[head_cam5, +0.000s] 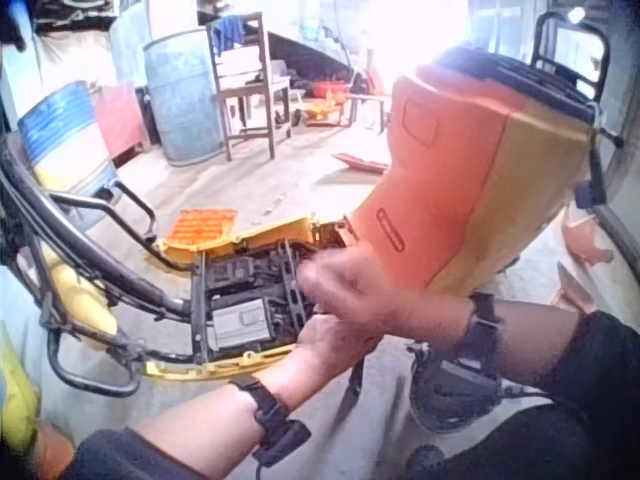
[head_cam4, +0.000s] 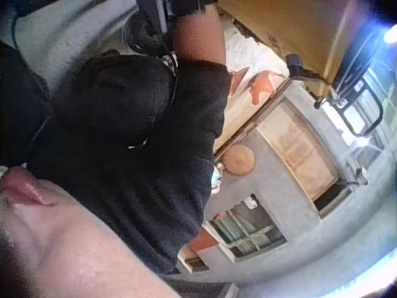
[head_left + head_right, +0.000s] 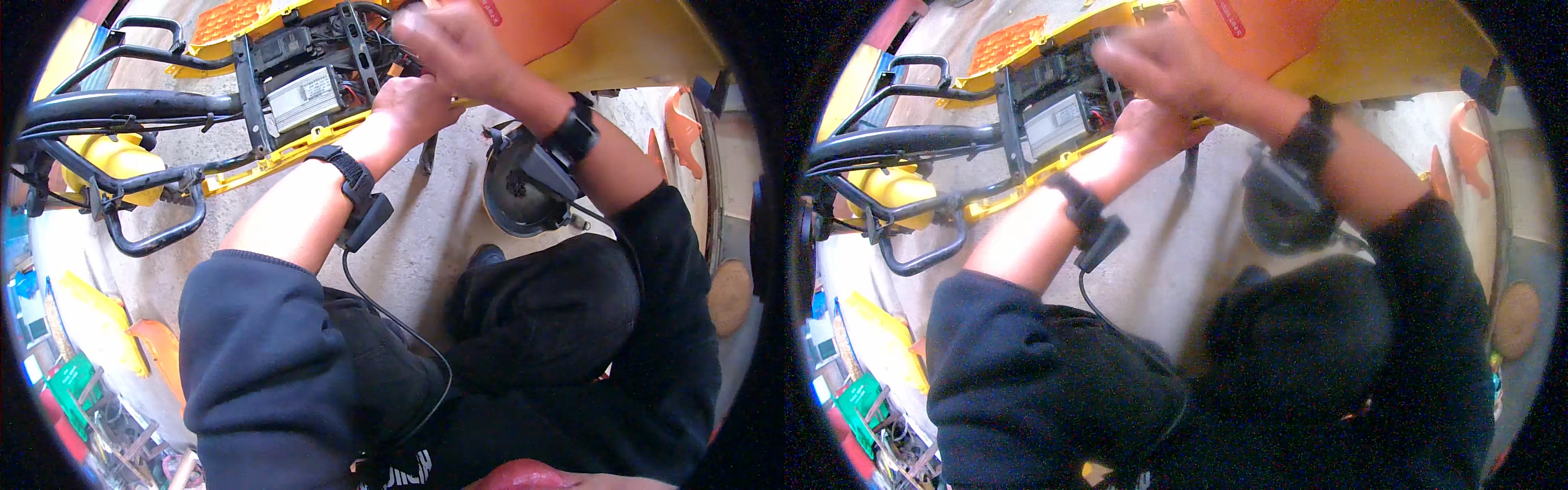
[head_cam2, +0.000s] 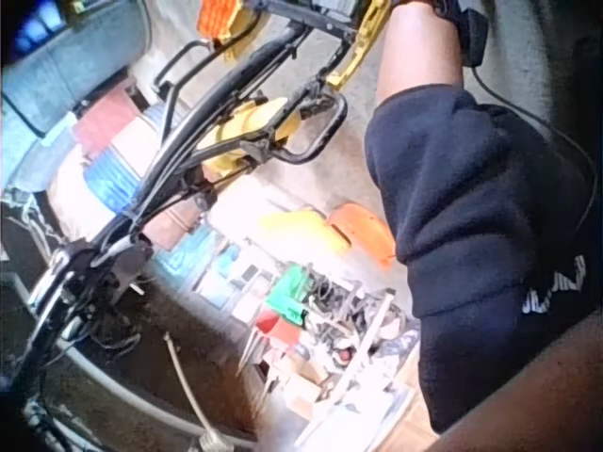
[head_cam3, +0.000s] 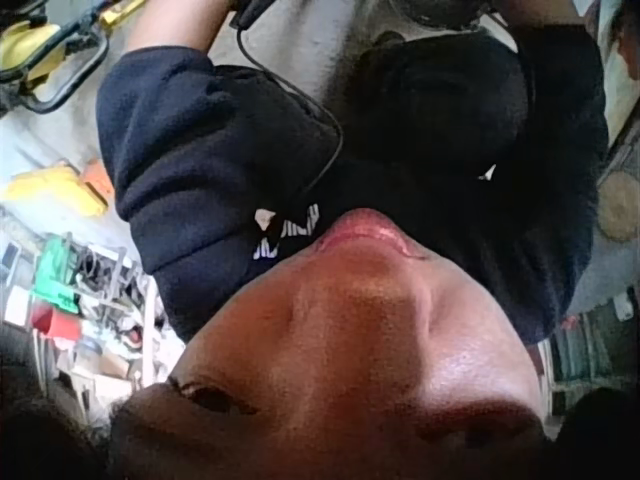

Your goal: The recorder is repairing an electric motorcycle, focusing on the battery and electrical wiring section.

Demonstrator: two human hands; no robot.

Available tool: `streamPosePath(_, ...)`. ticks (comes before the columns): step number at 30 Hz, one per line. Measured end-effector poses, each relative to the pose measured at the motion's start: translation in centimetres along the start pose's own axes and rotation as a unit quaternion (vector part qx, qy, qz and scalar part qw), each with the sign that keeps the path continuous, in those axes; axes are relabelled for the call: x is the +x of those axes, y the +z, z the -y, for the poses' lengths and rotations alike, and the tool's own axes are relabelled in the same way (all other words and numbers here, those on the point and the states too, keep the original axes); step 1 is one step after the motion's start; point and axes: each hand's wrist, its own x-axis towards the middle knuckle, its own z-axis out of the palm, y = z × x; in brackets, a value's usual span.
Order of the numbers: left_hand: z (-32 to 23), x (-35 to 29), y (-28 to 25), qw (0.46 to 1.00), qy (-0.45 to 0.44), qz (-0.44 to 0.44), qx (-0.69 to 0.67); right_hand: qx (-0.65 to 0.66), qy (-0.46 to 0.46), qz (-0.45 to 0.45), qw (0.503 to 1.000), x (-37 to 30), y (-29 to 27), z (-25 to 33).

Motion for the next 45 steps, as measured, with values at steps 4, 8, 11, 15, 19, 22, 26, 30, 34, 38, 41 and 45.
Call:
streamPosePath(4,-0.6,0.6,-0.8,0.998,-0.017,0.038,0.046,-0.115,0.209,0.02,0.971,-4.1,-0.5,-6.1)
streamPosePath(8,-0.5,0.0,-0.4,0.999,0.001,0.014,0.051,-0.091,0.249,0.017,0.964,-2.6,-0.1,-4.8)
streamPosePath(11,-0.5,0.0,-0.6,0.998,-0.016,0.046,0.047,-0.076,0.179,-0.013,0.981,-1.3,0.2,-2.0)
streamPosePath(15,-0.6,0.2,-0.9,0.999,0.005,0.013,0.04,-0.089,0.198,0.071,0.974,-1.8,-1.0,-3.6)
streamPosePath(19,0.0,-0.4,-0.4,0.997,0.012,0.004,0.073,-0.143,0.245,0.075,0.956,-2.0,-0.7,-4.9)
streamPosePath(22,-0.3,-0.1,-1.1,0.998,0.002,0.017,0.068,-0.11,0.25,0.015,0.962,-2.3,-1.0,-5.3)
streamPosePath(26,-1.1,-0.1,-2.4,0.996,-0.041,0.066,0.051,-0.074,0.289,0.037,0.954,-2.6,-1.3,-4.8)
streamPosePath(30,-1.3,-0.9,-2.5,0.994,-0.045,0.071,0.075,-0.033,0.254,-0.045,0.966,-2.7,-1.1,-5.0)
streamPosePath(34,-1.5,-1.3,-1.9,0.993,-0.043,0.043,0.097,-0.042,0.288,-0.052,0.955,-3.1,-1.5,-5.6)
streamPosePath(38,-1.9,-1.2,-1.6,0.994,-0.079,0.048,0.063,-0.174,0.121,-0.051,0.976,-3.2,-1.4,-7.4)
streamPosePath(41,-1.8,-1.2,-1.5,0.995,-0.082,0.038,0.052,-0.141,0.142,-0.05,0.978,-3.3,-1.4,-7.1)
streamPosePath(45,-1.5,-0.8,-1.6,0.996,-0.067,0.018,0.056,-0.017,0.215,-0.081,0.973,-2.8,-1.2,-6.8)
